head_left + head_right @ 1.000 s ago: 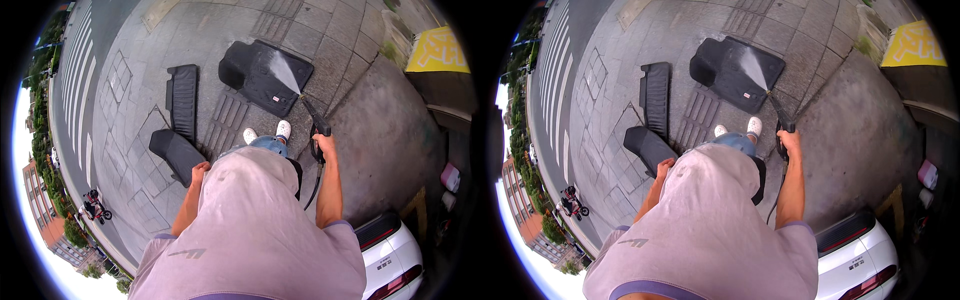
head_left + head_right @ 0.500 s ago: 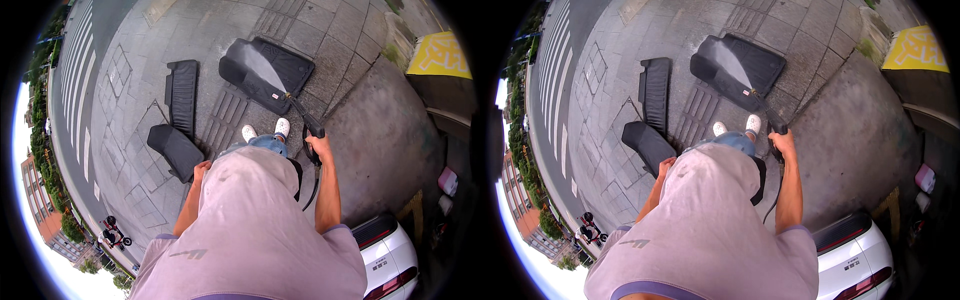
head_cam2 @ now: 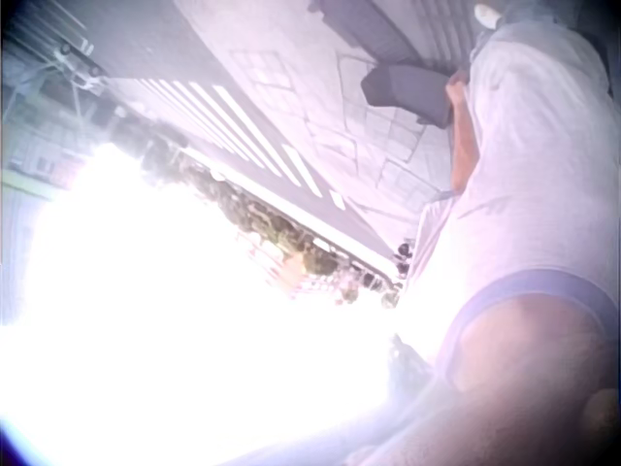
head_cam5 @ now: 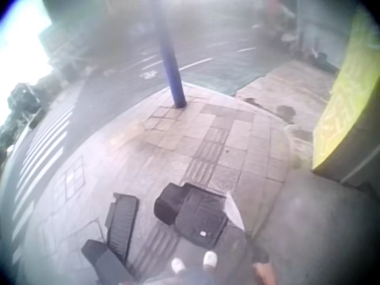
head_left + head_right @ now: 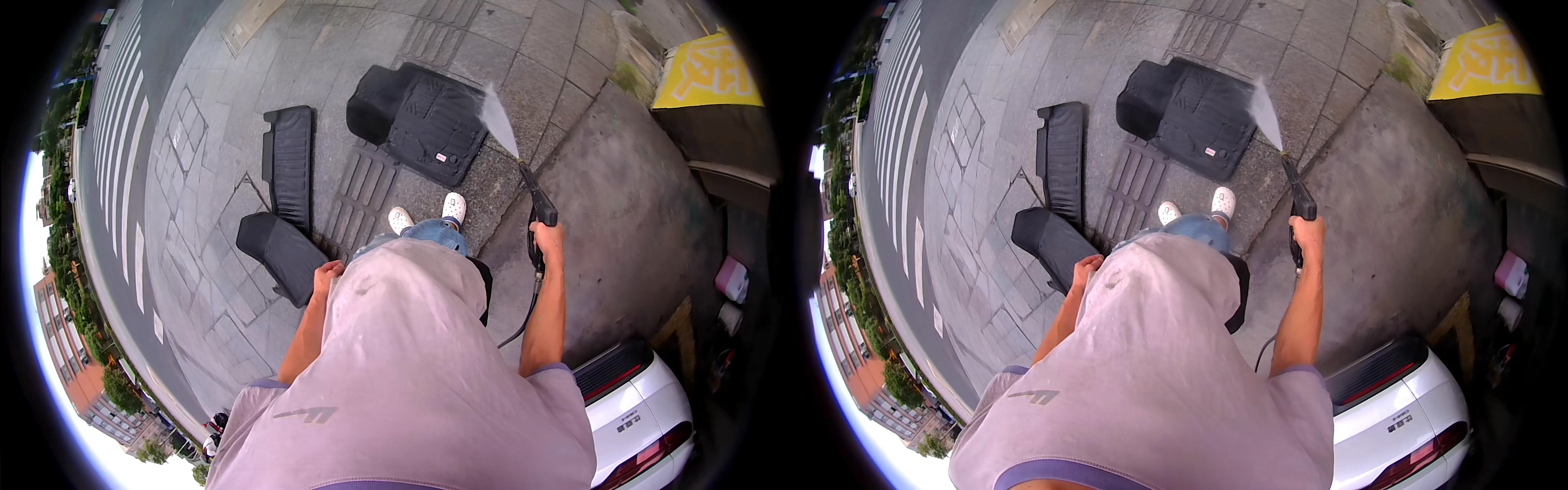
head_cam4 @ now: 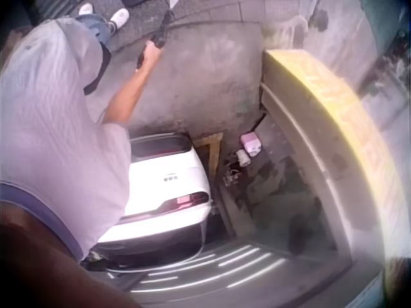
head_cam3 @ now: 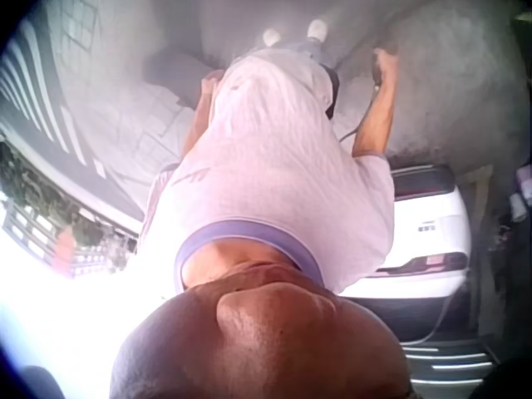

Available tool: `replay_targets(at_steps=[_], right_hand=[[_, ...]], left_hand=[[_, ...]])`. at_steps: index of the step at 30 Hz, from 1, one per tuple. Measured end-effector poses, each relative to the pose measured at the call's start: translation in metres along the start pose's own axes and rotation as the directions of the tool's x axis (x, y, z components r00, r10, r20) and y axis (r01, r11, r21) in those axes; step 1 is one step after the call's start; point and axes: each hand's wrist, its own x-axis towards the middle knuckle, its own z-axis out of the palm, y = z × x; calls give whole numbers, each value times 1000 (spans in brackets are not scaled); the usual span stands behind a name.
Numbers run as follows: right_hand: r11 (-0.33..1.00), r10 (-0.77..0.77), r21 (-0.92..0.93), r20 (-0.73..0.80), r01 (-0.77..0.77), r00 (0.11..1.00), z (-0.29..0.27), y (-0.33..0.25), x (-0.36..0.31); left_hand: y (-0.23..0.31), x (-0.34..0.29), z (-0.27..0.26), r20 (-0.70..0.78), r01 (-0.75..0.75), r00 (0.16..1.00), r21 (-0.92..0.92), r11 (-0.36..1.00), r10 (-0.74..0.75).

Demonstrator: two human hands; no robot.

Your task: The person washes car mats on the ground with a pressure washer, turning them over and spraying both sides.

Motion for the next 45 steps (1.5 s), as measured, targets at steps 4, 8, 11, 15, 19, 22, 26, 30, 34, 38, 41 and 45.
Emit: replay_targets(at_steps=[4, 8, 11, 15, 19, 22, 26, 30, 34, 38, 41, 45], right_hand=[[996, -6, -91, 30, 9, 1000, -2, 18, 1], [986, 29, -164, 82, -15, 996, 2, 46, 6], [981, 35, -195, 126, -10, 991, 7, 54, 5], [973, 43, -230, 190, 1, 981, 19, 66, 1], [960, 73, -281, 244, -2, 967, 29, 71, -2], [957, 80, -290, 258, -2, 963, 35, 70, -3], [971, 59, -241, 285, 12, 957, 44, 63, -5], [971, 46, -233, 369, 44, 928, 53, 45, -15], [973, 19, -219, 371, 68, 929, 68, 39, -19], [966, -38, -219, 400, 135, 916, 76, 33, -24], [964, -82, -197, 418, 178, 905, 76, 26, -30], [977, -137, -89, 434, 193, 891, 65, 14, -46]], left_hand=[[9, -9, 13, -1, 12, 1000, 43, 999, -12], [23, -20, 21, -2, 45, 999, -6, 999, -45], [19, -24, 21, 10, 74, 997, -35, 997, -74], [13, -34, 20, 7, 110, 994, -71, 991, -110], [-2, -40, 17, -2, 130, 991, -159, 979, -132], [-10, -49, 18, -22, 124, 991, -180, 976, -130], [-19, -64, 23, -85, 128, 987, -99, 987, -137], [-48, -68, 23, -106, 87, 990, -85, 993, -96], [-54, -65, 28, -110, 49, 992, -78, 996, -57], [-57, -59, 28, -103, 17, 994, -77, 997, -25], [-56, -53, 25, -75, 30, 997, -67, 997, -35], [-56, -38, 24, -87, 25, 996, -51, 998, -30]])
